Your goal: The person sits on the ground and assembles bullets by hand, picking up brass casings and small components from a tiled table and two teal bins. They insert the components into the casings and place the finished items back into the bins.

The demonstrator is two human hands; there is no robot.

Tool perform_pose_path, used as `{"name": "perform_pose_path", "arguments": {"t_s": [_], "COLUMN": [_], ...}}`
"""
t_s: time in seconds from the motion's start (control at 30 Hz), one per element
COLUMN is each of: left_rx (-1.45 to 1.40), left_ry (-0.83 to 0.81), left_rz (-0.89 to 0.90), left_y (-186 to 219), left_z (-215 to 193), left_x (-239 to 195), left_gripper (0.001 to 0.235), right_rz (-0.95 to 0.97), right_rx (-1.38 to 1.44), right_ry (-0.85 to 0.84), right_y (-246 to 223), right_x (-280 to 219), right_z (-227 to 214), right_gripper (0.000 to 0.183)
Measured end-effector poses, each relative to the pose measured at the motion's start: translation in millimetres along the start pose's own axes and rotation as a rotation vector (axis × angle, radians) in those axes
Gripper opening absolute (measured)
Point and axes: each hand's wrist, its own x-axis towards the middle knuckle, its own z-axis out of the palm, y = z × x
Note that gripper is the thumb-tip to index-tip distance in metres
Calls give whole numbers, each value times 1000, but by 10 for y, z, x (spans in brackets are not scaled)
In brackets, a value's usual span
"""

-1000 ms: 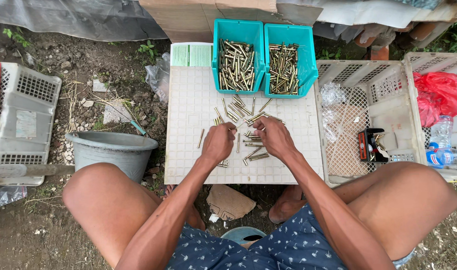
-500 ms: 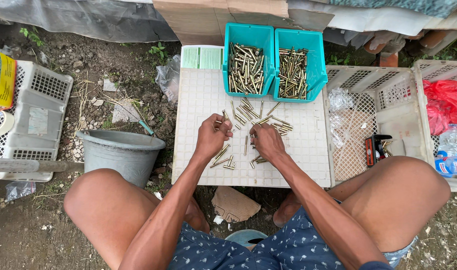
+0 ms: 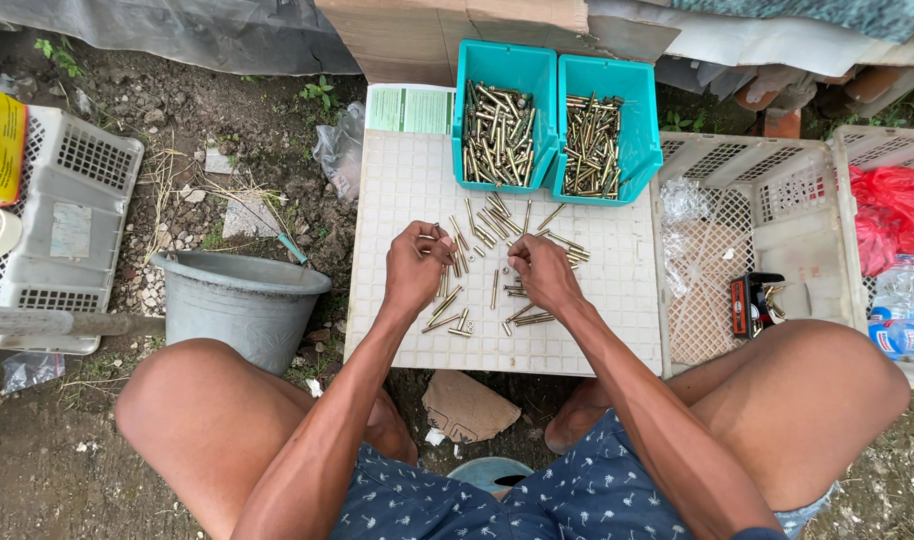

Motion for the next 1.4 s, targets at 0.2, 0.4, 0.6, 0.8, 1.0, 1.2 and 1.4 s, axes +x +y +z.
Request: {"name": "perform_pose_path", "arguments": {"t_s": [0.2, 0.4, 0.6, 0.8, 1.0, 1.2, 1.4], "left_rx": [-48, -81, -152, -260, -286, -287, -249], "left_ry": [-4, 30, 51, 95, 146, 93, 52], "left_rz": [2, 12, 16, 22, 84, 130, 82], "left_y": [16, 18, 53, 154, 127, 104, 181], "left_z": [19, 0, 24, 21, -20, 89, 138], "left_x": [-42, -67, 0, -14, 126, 126, 61], "left_gripper": [9, 15, 11, 8, 5, 5, 5], "right_rz": [-66, -63, -54, -68, -177, -148, -161], "right_rx": [-66, -260, -328, -49, 132, 254, 269], "right_ry": [15, 53, 55, 59, 62, 106, 105], "right_y": [-155, -253, -137, -306, -651, -635, -644], "right_x": [151, 153, 290, 183, -60, -134, -185], "right_z": [132, 204, 330, 174, 39, -4, -76], "right_gripper": [16, 14, 13, 13, 11, 11, 13]}}
